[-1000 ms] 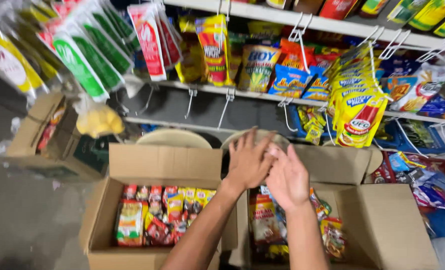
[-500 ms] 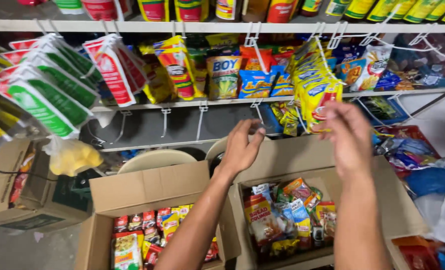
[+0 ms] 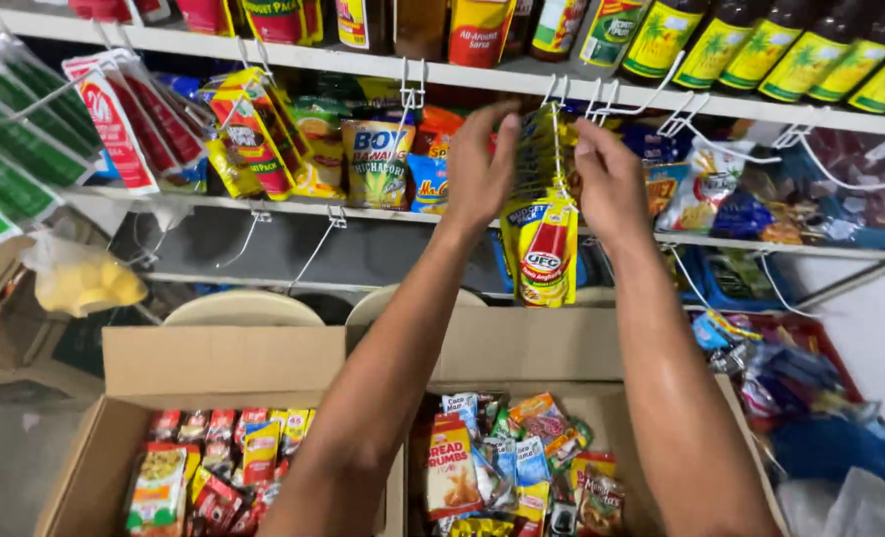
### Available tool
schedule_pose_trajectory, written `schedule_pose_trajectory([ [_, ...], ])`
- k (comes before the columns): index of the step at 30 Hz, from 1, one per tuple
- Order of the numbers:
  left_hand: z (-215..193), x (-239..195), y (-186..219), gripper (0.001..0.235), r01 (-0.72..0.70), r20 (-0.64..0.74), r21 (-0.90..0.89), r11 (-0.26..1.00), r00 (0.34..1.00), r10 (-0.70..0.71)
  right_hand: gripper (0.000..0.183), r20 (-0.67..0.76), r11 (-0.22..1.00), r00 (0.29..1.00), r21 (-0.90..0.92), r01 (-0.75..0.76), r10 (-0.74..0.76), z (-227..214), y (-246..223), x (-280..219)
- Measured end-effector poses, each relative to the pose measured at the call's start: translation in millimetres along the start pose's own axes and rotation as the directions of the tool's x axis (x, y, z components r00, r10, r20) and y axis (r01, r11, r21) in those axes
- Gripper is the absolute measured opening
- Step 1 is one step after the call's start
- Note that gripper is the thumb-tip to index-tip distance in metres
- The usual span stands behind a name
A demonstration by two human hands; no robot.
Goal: The person takes various packaged food items, including instant coffee, bread crumbs, and sauce sachets, from cardboard boxes and hangs them on metal hooks on a store shelf. The person repeatedly reaches into the boxes, selects items, and secures them onto the display rack.
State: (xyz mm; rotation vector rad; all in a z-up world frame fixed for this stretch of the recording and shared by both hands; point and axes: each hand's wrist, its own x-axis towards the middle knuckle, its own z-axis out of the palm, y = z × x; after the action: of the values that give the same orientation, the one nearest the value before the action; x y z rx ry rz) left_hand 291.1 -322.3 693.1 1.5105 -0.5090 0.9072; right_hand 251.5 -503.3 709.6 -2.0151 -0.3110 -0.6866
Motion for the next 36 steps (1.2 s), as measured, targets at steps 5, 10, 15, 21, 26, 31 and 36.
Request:
schedule_pose_trajectory([
  [5, 28.8, 22.0, -29.9, 0.036, 0.196, 0.095, 0.109, 0.974, 0.974, -0.207, 0.047, 0.089, 0.964, 0.991, 0.240, -0.116, 0.098, 28.3, 79.3, 32.7],
  [10, 37.0, 35.6, -30.0, 0.039, 0.302, 0.197, 0.229, 0.925, 0.916, -0.348, 0.056, 0.210, 0.748, 0.947, 0.581, -0.322, 0.245, 45.6, 109.7, 51.2],
  [15, 42.8, 34.8, -24.6, 0.040, 0.330, 0.171, 0.270, 0.905, 0.908, -0.382, 0.042, 0.095, 0.848, 0.965, 0.462, -0.259, 0.242, 54.2, 123.0, 70.2],
  [21, 50.2, 46.2, -37.1, 0.047, 0.414, 0.267, 0.363, 0.835, 0.812, -0.519, 0.038, 0.041, 0.917, 0.958, 0.281, -0.284, 0.284, 57.0, 99.1, 77.0],
  [26, 52.4, 47.8, -38.3, 0.046, 0.482, 0.230, 0.334, 0.810, 0.792, -0.566, 0.036, -0.076, 0.952, 0.978, 0.252, -0.171, 0.196, 60.5, 95.4, 75.1],
  [31, 62.5, 48.5, -50.9, 0.039, 0.500, 0.151, 0.268, 0.824, 0.823, -0.548, 0.035, -0.159, 0.981, 0.971, 0.107, -0.163, 0.179, 57.9, 72.0, 75.0],
  [36, 68.0, 48.4, -58.5, 0.035, 0.465, 0.111, 0.298, 0.833, 0.850, -0.514, 0.036, -0.188, 0.954, 0.935, 0.044, -0.296, 0.299, 58.3, 65.5, 75.1],
])
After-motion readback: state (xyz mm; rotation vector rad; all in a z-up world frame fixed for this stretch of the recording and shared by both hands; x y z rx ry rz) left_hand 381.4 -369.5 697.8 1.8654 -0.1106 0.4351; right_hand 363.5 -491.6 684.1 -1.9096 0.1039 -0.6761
